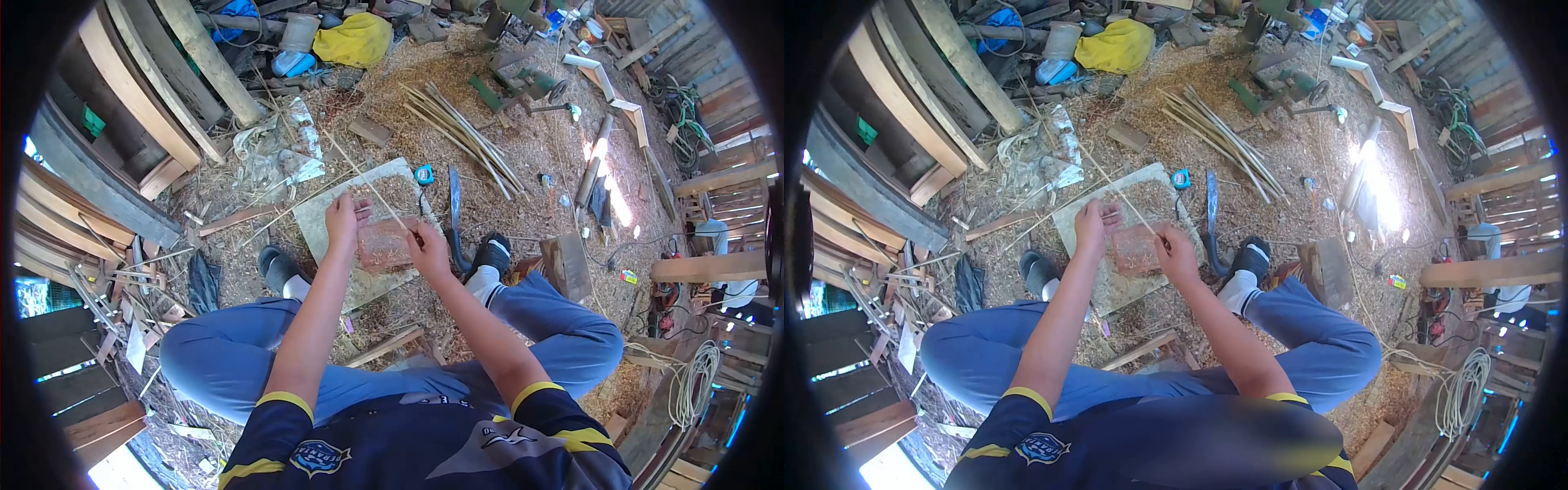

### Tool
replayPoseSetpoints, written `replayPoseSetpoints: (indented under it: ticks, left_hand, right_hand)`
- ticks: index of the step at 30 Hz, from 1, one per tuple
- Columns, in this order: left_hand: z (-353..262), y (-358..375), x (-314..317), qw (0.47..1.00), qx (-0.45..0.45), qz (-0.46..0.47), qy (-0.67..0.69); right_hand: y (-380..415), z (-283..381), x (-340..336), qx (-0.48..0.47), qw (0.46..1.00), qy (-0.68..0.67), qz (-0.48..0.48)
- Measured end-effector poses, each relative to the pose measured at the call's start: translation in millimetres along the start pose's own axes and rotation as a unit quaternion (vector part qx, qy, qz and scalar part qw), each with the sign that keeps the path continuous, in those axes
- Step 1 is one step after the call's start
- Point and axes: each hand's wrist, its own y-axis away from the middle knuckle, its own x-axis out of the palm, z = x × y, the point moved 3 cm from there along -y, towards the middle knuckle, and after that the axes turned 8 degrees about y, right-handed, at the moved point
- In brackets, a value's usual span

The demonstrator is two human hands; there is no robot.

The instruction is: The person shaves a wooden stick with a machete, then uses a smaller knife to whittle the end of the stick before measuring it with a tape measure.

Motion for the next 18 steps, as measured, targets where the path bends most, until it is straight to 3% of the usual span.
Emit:
replayPoseSetpoints:
  ticks: [5, 7, 10, 13, 18]
  left_hand:
    - [-1.2, 11.0, 15.9, 0.989, 0.092, 0.060, -0.102]
    - [0.1, 8.3, 13.5, 0.989, 0.095, 0.073, -0.081]
    - [1.4, -0.2, 8.9, 0.990, 0.095, 0.058, -0.087]
    - [-1.3, -13.2, 8.6, 0.990, 0.105, 0.030, -0.093]
    - [1.1, -34.5, 16.7, 0.988, 0.104, 0.011, -0.109]
  right_hand:
    - [5.9, 3.6, 4.2, 0.011, 0.999, -0.017, 0.026]
    - [4.5, 0.6, 9.9, -0.009, 0.998, -0.045, 0.030]
    - [-1.7, -13.4, 19.1, 0.080, 0.990, -0.032, 0.110]
    - [-25.9, -31.2, 21.2, 0.098, 0.992, -0.050, 0.055]
    - [-91.3, -106.5, 43.5, 0.117, 0.990, 0.070, 0.021]
